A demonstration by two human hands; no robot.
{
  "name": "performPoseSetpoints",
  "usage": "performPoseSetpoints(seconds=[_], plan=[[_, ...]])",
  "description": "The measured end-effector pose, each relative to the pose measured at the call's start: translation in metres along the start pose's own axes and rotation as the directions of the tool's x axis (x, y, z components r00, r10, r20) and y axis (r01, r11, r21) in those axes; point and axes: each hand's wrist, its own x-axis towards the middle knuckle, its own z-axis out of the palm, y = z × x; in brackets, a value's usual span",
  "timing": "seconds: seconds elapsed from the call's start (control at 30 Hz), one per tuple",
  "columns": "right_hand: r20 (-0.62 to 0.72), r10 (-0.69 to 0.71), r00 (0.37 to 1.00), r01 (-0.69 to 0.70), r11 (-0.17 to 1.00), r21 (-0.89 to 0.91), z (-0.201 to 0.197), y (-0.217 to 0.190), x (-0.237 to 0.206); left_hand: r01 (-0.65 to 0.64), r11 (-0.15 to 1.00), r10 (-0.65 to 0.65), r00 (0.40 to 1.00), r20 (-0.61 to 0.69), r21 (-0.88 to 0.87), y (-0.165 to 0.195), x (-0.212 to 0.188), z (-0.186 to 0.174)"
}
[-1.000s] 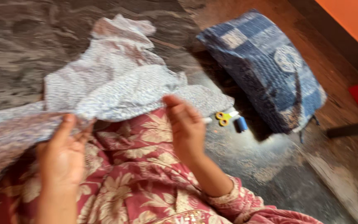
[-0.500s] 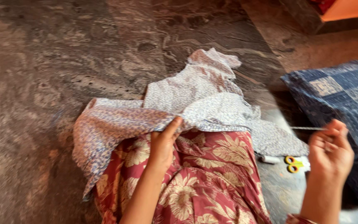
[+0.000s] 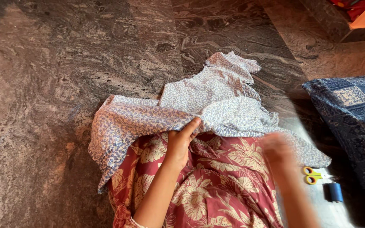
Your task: The person sits on the floor with a pillow cover across their lap and hand-sews its open seam closed using a needle and thread, repeatedly pushing the needle through the folded fabric edges and pulling the thread taut. Scissors and a thread spool rest on the floor beside them.
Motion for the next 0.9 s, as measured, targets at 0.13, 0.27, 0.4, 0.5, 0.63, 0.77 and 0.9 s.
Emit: performPoseSetpoints(seconds=[0.13,0.27,0.4,0.5,0.63,0.77,0.9], plan=[[0.377,0.259,0.889,-0.315,0.945,0.094,0.125,0.069,-0.016,0.07,0.997,-0.07,0.998,0.0,0.032,-0.015,0.01,-0.018],[0.127,0.375,0.918,-0.395,0.891,0.224,0.183,0.093,-0.001,0.091,0.954,-0.06,0.991,-0.118,0.284,-0.036,0.016,-0.036],[0.031,0.229,0.973,-0.23,0.948,0.22,0.181,0.104,0.004,-0.104,0.991,0.111,0.99,-0.086,0.086,-0.06,0.015,-0.044],[0.101,0.133,0.986,-0.139,0.989,0.052,0.172,0.111,0.001,-0.148,0.986,0.153,0.986,-0.072,0.077,-0.072,0.014,-0.05],[0.166,0.039,0.985,-0.019,0.993,-0.116,0.171,0.111,0.0,-0.191,0.98,0.194,0.98,-0.052,0.059,-0.075,0.014,-0.053],[0.218,-0.003,0.976,0.047,0.98,-0.195,0.173,0.108,-0.001,-0.189,0.98,0.194,0.978,-0.076,0.06,-0.071,0.01,-0.054],[0.263,-0.048,0.964,0.082,0.99,-0.119,0.174,0.104,-0.003,-0.212,0.976,0.215,0.972,-0.097,0.042,-0.067,0.008,-0.054]])
